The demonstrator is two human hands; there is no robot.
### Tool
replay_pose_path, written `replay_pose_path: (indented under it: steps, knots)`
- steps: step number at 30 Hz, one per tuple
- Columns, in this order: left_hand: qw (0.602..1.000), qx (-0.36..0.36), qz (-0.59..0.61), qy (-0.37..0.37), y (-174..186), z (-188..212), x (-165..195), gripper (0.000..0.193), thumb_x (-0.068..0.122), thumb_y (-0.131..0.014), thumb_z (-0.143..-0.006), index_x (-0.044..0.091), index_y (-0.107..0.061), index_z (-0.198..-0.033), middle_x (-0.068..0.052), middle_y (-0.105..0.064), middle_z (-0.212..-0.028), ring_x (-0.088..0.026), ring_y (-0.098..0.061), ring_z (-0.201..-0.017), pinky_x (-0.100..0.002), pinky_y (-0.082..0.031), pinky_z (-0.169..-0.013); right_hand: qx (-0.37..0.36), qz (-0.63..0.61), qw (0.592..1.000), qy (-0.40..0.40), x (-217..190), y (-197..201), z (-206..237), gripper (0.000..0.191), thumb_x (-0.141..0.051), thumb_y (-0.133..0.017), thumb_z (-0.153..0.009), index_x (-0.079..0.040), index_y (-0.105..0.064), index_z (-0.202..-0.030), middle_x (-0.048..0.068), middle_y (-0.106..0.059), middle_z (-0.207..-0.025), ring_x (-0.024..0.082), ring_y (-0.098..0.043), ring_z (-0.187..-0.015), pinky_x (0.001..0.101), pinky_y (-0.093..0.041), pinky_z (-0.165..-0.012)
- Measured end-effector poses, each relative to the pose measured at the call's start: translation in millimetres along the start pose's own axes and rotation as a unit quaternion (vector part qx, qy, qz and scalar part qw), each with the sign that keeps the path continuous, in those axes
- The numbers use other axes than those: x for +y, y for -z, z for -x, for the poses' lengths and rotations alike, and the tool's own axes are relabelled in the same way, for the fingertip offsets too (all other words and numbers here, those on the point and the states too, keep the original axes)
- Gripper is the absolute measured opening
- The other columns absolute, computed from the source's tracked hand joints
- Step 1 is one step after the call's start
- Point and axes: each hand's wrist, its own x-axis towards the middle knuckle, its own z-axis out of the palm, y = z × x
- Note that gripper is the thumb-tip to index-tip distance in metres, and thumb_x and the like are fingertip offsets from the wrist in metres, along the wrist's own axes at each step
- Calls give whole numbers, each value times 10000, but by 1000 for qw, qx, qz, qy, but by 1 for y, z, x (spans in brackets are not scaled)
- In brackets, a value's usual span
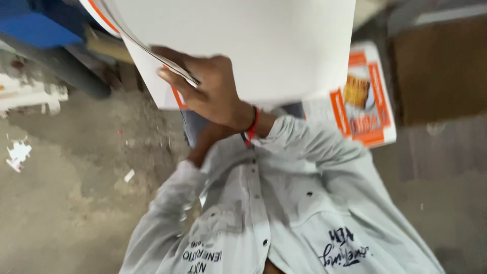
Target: The person operates a continuous packaging or labeling machine by hand, using a stick tool to assist with alignment and feeding the printed packaging rolls through the rollers, then lifting and repositioning large sheets.
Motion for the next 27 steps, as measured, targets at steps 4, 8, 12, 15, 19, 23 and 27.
replay_pose_path:
  steps: [4,8,12,15,19,23,27]
  knots:
    - [994,-6,82,70,-97,-21,35,402,202,-684,-1012,-69,-559,-1280,-133,-654,-1190,-232,-630,-1098,-379,-520,-948,-140,135,927,320,-3,60,16,542,-434,-724,-774,-60,-767,-1164,196,-766,-1138,266,-768,-925,332,-598,-811]
    - [974,111,124,155,-127,-53,57,333,206,-677,-1012,-45,-620,-1224,-120,-690,-1148,-212,-655,-1051,-359,-537,-915,-215,73,954,195,7,155,98,111,-208,-836,-878,-172,-817,-981,16,-759,-926,219,-717,-804,377,-555,-753]
    - [948,212,148,183,-135,-78,66,277,209,-671,-1013,-20,-682,-1168,-108,-725,-1107,-191,-680,-1004,-339,-554,-882,-206,330,921,5,74,174,185,345,-289,-825,-798,-74,-733,-1052,69,-689,-1067,272,-666,-957,412,-545,-785]
    - [922,204,250,213,-131,-85,80,259,182,-687,-1050,-73,-679,-1094,-100,-640,-990,-188,-584,-877,-356,-489,-760,-243,400,882,-55,114,166,225,404,-306,-831,-783,-98,-707,-1106,88,-633,-1150,308,-613,-1057,449,-528,-837]
    - [926,227,265,141,-117,-86,116,212,160,-708,-1000,-29,-688,-1094,-25,-663,-1008,-109,-604,-898,-288,-533,-793,-197,309,921,-131,117,196,241,354,-264,-802,-842,-105,-686,-1135,119,-668,-1153,330,-647,-1047,428,-550,-827]
    - [937,195,270,106,-108,-88,156,216,162,-701,-1022,-30,-691,-1121,-19,-675,-1064,-99,-611,-969,-272,-535,-867,-131,250,906,-316,95,237,260,358,-291,-762,-910,-92,-646,-1184,110,-706,-868,299,-712,-756,422,-550,-653]
    - [936,183,276,115,-106,-85,182,234,164,-705,-1013,-34,-690,-1137,-25,-688,-1077,-106,-626,-976,-279,-541,-875,-99,295,917,-250,102,243,282,245,-266,-709,-993,-77,-627,-1127,124,-694,-861,319,-692,-720,432,-537,-631]
